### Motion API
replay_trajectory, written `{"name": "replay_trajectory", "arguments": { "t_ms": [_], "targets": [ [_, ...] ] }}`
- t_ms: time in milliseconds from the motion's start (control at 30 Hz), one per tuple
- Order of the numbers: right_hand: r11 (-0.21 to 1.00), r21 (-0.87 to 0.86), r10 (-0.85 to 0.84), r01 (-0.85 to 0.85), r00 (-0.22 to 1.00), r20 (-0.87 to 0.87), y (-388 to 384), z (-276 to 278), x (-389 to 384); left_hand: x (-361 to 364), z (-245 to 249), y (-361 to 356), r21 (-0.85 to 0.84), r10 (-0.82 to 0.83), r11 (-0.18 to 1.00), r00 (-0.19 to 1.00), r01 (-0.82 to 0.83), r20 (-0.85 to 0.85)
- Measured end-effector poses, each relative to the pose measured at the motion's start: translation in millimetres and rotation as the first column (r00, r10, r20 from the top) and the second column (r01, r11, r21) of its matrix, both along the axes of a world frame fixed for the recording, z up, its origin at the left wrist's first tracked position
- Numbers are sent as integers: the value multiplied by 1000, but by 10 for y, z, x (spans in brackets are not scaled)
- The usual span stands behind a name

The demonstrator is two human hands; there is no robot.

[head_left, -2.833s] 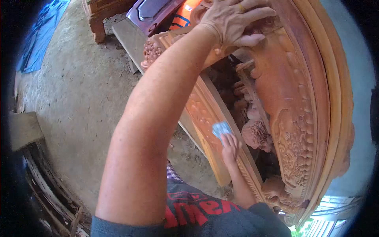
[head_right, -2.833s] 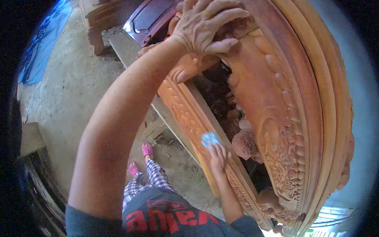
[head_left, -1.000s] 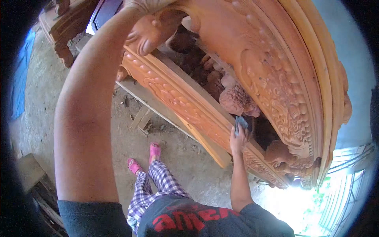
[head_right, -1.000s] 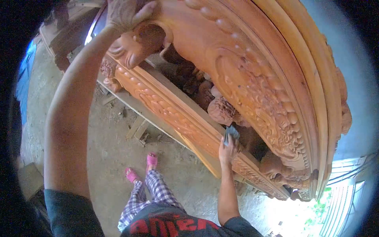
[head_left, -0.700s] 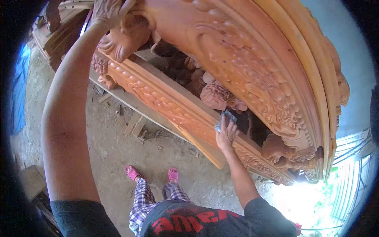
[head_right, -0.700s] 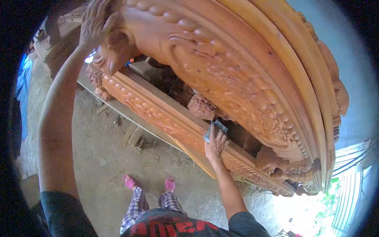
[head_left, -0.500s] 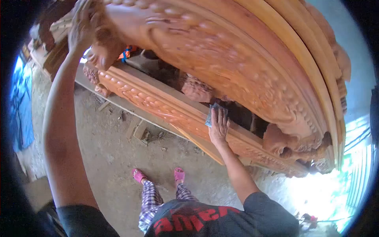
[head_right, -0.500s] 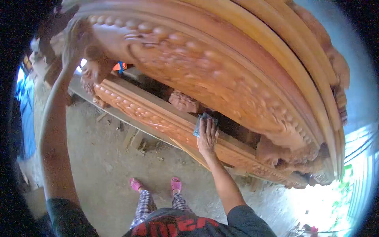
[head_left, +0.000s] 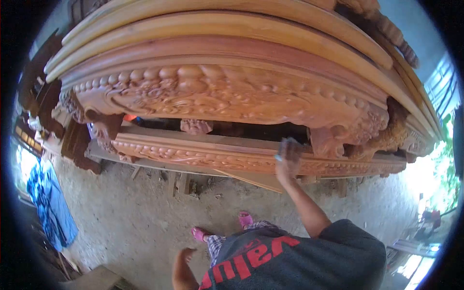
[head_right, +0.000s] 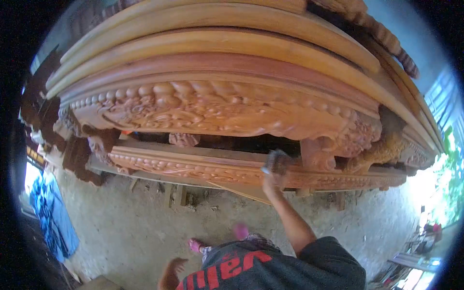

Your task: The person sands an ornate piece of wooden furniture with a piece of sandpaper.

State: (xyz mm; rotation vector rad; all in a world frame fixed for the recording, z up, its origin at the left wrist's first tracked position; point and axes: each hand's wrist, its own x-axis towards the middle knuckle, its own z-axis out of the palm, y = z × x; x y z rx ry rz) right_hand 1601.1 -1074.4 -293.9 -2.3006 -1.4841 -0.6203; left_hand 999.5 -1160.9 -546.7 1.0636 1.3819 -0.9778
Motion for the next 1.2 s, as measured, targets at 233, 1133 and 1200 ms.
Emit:
{"name": "replay_trajectory", "arguments": {
  "t_ms": [233,1133,1200],
  "targets": [
    [894,-36,444,-447,894,-63,810,-167,-660,833,29,93,644,-33,733,935,-217,353],
    [553,792,-96,260,964,-249,-873,2279,1053,4814,2553,2240,979,-778,-194,599,58,-189],
    [586,805,-58,93,996,-73,-446,2265,690,4810,2473,2334,962,-800,-270,562,-27,-209]
  ]
}}
